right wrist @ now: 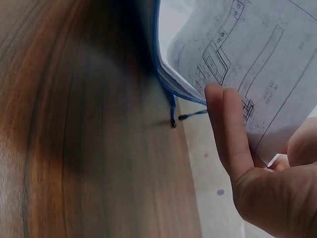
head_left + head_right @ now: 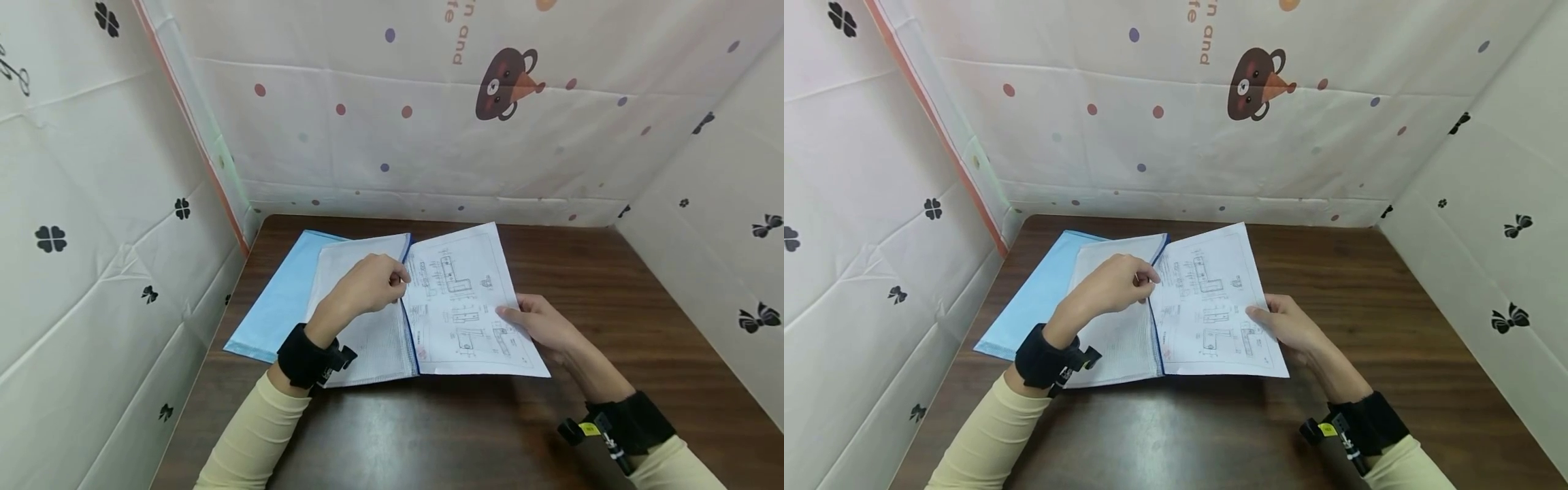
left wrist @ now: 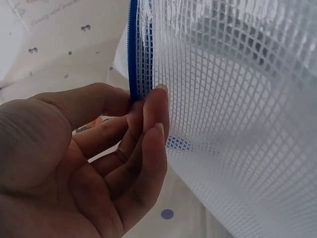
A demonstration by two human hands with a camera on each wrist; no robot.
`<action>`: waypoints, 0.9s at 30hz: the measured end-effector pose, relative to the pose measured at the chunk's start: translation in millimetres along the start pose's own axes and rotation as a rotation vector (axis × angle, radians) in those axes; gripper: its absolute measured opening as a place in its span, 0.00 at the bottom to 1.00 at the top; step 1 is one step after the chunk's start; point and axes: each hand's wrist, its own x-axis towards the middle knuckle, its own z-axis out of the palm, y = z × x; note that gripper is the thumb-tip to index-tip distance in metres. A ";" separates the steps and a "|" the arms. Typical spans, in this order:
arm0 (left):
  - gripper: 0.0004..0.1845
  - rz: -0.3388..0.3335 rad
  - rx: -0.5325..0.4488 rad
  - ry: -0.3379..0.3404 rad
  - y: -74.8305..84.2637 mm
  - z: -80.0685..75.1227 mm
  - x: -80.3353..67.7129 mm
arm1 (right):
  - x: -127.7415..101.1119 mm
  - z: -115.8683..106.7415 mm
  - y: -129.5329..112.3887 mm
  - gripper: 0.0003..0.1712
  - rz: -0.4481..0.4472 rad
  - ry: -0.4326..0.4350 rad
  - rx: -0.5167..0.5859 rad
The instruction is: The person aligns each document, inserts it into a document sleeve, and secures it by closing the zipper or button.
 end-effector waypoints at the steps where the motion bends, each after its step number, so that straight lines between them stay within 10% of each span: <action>1: 0.12 0.006 -0.001 -0.009 0.2 0.7 0.1 | 1.2 1.4 0.0 0.26 0.003 -0.006 0.014; 15: 0.11 0.022 0.028 0.048 3.3 3.3 0.6 | 12.1 12.4 12.7 0.26 0.004 -0.037 0.013; 27: 0.11 0.026 0.026 -0.034 5.1 8.2 0.6 | 16.2 10.0 5.6 0.24 -0.001 0.042 0.055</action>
